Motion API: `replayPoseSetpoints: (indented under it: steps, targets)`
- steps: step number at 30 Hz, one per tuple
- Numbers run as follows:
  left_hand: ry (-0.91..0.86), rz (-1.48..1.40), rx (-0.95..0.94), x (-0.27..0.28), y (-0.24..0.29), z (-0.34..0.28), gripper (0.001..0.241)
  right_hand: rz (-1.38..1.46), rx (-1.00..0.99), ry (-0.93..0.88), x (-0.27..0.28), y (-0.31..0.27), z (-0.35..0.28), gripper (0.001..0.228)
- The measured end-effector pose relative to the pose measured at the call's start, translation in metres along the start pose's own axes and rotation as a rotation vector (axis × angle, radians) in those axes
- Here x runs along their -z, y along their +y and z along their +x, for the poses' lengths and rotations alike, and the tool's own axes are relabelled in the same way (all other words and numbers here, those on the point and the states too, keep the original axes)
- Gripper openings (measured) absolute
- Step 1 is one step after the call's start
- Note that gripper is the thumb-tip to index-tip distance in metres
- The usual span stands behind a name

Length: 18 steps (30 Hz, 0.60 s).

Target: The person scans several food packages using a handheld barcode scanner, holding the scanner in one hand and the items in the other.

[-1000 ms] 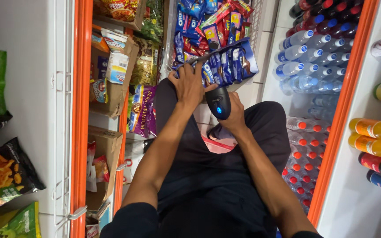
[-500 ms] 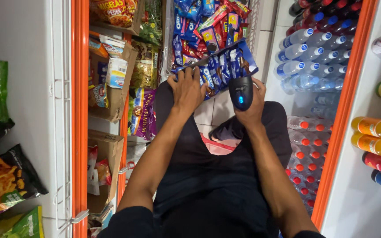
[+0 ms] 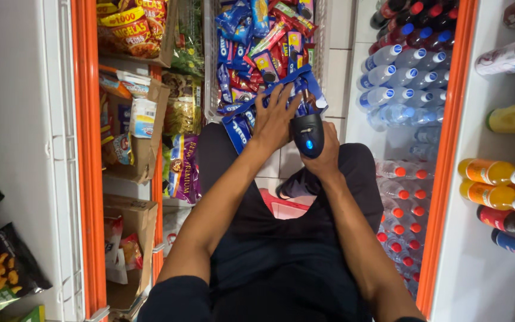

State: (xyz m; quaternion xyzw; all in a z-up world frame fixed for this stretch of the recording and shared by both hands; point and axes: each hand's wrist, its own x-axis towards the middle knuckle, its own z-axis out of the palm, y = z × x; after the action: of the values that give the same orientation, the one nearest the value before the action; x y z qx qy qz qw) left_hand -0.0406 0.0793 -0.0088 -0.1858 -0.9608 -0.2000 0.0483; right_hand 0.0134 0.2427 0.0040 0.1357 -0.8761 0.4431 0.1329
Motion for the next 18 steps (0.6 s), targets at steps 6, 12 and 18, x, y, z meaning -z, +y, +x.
replayPoseSetpoints:
  steps: [6,12,18]
  targets:
    - [0.036,0.14,0.102,-0.015,0.003,-0.007,0.068,-0.053,0.003,-0.023,0.0,0.0,0.004,0.033]
    - [0.229,-0.079,0.084,-0.004,-0.009,-0.024,0.046,-0.135,0.12,-0.013,0.0,-0.009,0.008,0.038]
    - [-0.017,-0.168,0.446,0.046,-0.051,-0.033,0.07,-0.078,-0.041,0.04,-0.004,-0.021,0.0,0.04]
